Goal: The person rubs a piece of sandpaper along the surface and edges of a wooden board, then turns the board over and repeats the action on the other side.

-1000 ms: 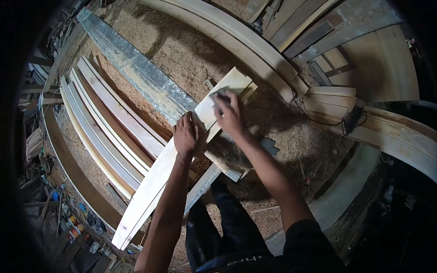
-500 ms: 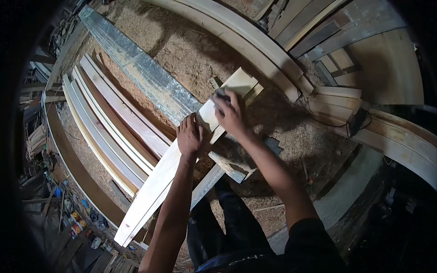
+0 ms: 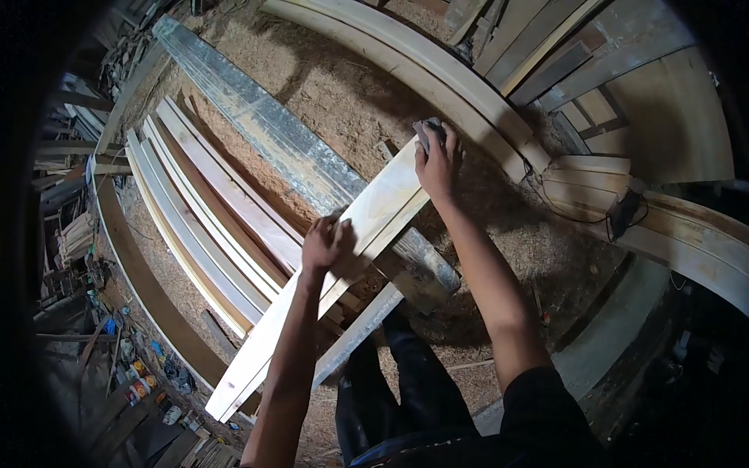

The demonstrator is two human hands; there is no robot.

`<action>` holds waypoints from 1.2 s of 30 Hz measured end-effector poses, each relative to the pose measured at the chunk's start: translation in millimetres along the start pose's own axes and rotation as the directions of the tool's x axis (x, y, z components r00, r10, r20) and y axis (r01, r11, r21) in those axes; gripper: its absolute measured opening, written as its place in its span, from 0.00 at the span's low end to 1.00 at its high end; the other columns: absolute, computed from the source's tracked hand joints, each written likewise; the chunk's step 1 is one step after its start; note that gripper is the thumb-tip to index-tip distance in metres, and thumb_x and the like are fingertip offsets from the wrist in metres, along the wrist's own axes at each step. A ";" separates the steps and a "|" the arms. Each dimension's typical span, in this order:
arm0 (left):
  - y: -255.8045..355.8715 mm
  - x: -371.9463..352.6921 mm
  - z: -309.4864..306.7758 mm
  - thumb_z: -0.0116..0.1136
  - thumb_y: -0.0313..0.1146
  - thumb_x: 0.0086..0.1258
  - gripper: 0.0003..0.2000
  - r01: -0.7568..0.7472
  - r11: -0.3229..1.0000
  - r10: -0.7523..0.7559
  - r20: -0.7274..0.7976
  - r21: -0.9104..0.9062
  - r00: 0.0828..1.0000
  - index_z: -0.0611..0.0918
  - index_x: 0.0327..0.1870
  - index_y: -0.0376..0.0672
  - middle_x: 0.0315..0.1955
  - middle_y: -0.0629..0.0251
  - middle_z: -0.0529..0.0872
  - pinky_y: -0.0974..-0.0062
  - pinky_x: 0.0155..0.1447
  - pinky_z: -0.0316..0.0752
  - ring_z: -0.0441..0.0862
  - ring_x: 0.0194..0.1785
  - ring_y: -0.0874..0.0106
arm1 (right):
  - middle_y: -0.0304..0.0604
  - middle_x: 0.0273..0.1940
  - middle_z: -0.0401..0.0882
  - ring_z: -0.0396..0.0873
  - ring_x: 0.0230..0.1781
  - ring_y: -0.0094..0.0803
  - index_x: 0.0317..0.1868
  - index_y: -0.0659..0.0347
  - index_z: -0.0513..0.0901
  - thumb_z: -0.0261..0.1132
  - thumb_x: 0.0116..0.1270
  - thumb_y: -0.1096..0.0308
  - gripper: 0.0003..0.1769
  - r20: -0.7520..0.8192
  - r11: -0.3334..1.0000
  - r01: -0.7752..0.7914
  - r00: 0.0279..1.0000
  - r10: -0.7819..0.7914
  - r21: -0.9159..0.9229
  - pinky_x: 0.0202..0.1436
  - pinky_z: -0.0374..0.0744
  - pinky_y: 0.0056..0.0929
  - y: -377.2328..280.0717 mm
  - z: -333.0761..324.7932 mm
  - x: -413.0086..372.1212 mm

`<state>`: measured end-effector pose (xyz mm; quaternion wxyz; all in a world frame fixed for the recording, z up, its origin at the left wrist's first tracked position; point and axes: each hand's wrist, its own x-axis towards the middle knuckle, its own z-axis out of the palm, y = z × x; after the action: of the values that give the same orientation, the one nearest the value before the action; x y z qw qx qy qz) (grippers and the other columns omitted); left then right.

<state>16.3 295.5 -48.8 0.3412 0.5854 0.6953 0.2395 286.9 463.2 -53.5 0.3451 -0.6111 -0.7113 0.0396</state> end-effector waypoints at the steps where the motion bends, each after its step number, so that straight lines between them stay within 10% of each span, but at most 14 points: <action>1: -7.6 -9.5 -16.1 0.58 0.64 0.73 0.33 0.164 0.985 -0.168 0.068 0.059 0.984 0.84 0.48 0.33 0.46 0.42 0.88 0.55 0.60 0.79 0.84 0.56 0.46 | 0.51 0.67 0.71 0.71 0.67 0.55 0.67 0.44 0.79 0.71 0.66 0.63 0.28 -0.006 1.000 -0.003 1.000 0.003 -0.005 0.67 0.68 0.60 -0.8 -0.6 -1.0; 4: -41.8 -37.6 -57.7 0.56 0.75 0.67 0.42 0.467 0.861 -0.508 0.301 0.201 0.807 0.87 0.37 0.32 0.34 0.38 0.87 0.55 0.54 0.79 0.88 0.45 0.47 | 0.50 0.68 0.71 0.70 0.69 0.55 0.69 0.43 0.77 0.71 0.68 0.64 0.28 0.000 0.999 -0.030 1.000 0.030 0.010 0.69 0.66 0.61 -7.3 -0.3 -3.9; 7: -103.9 -70.3 -54.2 0.55 0.81 0.63 0.48 0.216 0.958 -0.266 0.303 0.187 0.915 0.87 0.37 0.28 0.29 0.37 0.87 0.55 0.51 0.80 0.89 0.42 0.46 | 0.49 0.70 0.70 0.69 0.70 0.54 0.69 0.44 0.76 0.69 0.70 0.66 0.27 -0.052 0.998 -0.060 0.997 0.061 0.029 0.70 0.65 0.61 -9.8 6.6 -6.9; 10: -74.7 -69.1 -67.9 0.53 0.81 0.63 0.50 0.420 0.878 -0.475 0.312 0.231 0.823 0.86 0.40 0.26 0.31 0.37 0.88 0.55 0.51 0.81 0.89 0.44 0.46 | 0.49 0.70 0.70 0.69 0.71 0.54 0.70 0.45 0.75 0.68 0.70 0.67 0.28 -0.070 1.000 -0.022 0.997 0.022 -0.005 0.70 0.65 0.62 -12.3 5.3 -7.2; 11: -84.6 -72.2 -59.7 0.60 0.76 0.64 0.45 0.376 0.890 -0.437 0.244 0.258 0.866 0.86 0.40 0.28 0.22 0.48 0.84 0.57 0.38 0.79 0.85 0.29 0.58 | 0.50 0.70 0.70 0.69 0.71 0.54 0.70 0.46 0.75 0.68 0.69 0.67 0.29 -0.058 0.999 -0.023 0.998 0.021 -0.034 0.71 0.65 0.61 -13.4 3.9 -6.8; 21: -78.4 -72.4 -62.2 0.52 0.82 0.62 0.51 0.380 0.884 -0.449 0.268 0.273 0.852 0.87 0.40 0.26 0.34 0.33 0.89 0.53 0.55 0.82 0.90 0.48 0.43 | 0.54 0.64 0.74 0.73 0.66 0.57 0.65 0.50 0.78 0.70 0.62 0.68 0.28 0.125 0.999 0.028 0.992 -0.030 0.019 0.69 0.70 0.57 -11.4 -6.0 -0.5; 30: -88.8 -73.3 -56.0 0.55 0.79 0.64 0.47 0.353 0.907 -0.400 0.210 0.230 0.892 0.87 0.31 0.27 0.23 0.39 0.85 0.52 0.44 0.79 0.88 0.36 0.50 | 0.49 0.63 0.76 0.74 0.65 0.55 0.59 0.53 0.80 0.72 0.62 0.69 0.23 0.235 0.952 0.263 0.926 -0.295 0.159 0.68 0.71 0.54 -29.0 -5.4 -2.8; 36: -65.1 -73.6 -67.0 0.52 0.80 0.63 0.50 0.404 0.852 -0.497 0.270 0.333 0.825 0.87 0.49 0.26 0.38 0.31 0.89 0.52 0.58 0.82 0.88 0.51 0.41 | 0.52 0.66 0.74 0.73 0.67 0.56 0.63 0.52 0.79 0.72 0.65 0.67 0.25 0.225 0.941 0.227 0.932 -0.285 0.252 0.69 0.70 0.55 -43.1 -0.7 -22.6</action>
<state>-70.7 215.0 -38.5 0.4249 0.4753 0.7689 -0.0494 251.4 431.9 -42.4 0.3175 -0.4597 -0.8153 0.1521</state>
